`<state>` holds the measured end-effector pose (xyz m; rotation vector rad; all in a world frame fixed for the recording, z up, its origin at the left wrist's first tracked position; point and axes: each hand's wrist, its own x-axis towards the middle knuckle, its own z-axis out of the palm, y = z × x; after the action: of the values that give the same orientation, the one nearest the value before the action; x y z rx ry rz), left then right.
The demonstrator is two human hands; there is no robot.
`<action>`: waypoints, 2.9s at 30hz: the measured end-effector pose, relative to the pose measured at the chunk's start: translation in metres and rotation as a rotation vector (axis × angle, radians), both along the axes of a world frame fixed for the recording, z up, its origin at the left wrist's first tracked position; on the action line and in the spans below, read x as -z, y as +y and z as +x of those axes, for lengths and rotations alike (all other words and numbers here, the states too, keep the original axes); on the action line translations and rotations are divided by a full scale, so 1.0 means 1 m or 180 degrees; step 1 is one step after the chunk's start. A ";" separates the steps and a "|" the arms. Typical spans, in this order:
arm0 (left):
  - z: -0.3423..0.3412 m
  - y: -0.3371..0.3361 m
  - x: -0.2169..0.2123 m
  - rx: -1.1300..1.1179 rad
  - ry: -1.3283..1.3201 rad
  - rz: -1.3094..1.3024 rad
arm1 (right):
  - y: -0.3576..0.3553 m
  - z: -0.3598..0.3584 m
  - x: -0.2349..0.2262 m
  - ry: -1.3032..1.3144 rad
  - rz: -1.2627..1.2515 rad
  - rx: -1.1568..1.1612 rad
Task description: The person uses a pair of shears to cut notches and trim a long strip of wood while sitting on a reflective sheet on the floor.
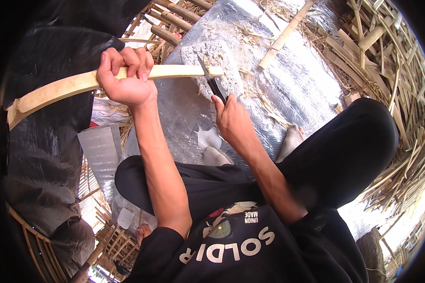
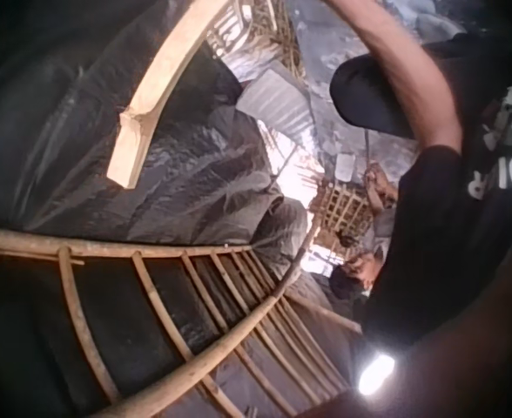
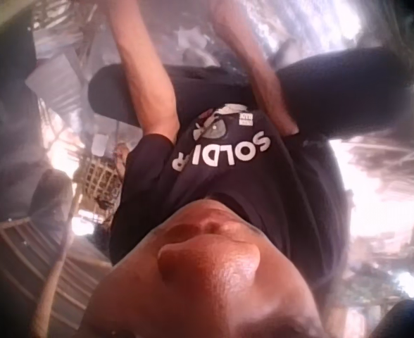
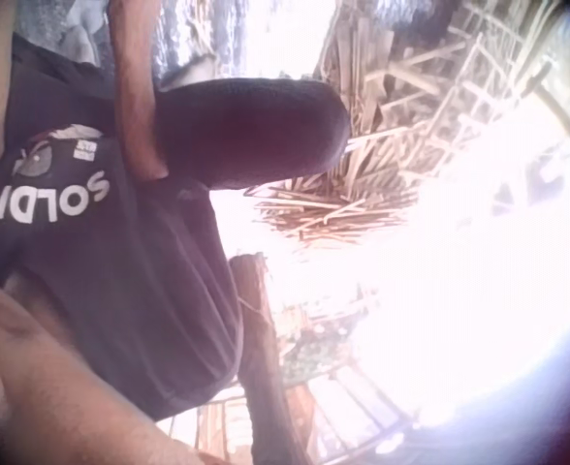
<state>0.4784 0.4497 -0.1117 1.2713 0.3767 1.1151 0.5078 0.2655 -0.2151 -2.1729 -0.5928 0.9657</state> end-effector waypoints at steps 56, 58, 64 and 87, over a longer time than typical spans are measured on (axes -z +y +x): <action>0.015 -0.020 -0.004 -0.0177 -0.0186 -0.0197 | -0.005 0.006 -0.031 0.0564 0.1890 0.0703; 0.018 -0.024 -0.007 -0.0095 -0.0223 -0.0187 | -0.009 0.007 -0.027 0.0601 0.2008 0.0657; 0.013 -0.024 -0.007 -0.0114 0.0079 0.0233 | -0.001 -0.002 0.022 0.0284 -0.0034 0.0057; 0.002 -0.018 -0.002 0.0026 -0.0037 0.0080 | -0.004 -0.015 0.036 -0.0096 0.0088 0.0134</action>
<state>0.4805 0.4313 -0.1096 1.2870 0.3494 1.1229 0.4932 0.2619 -0.2515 -2.1702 -0.5691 0.8988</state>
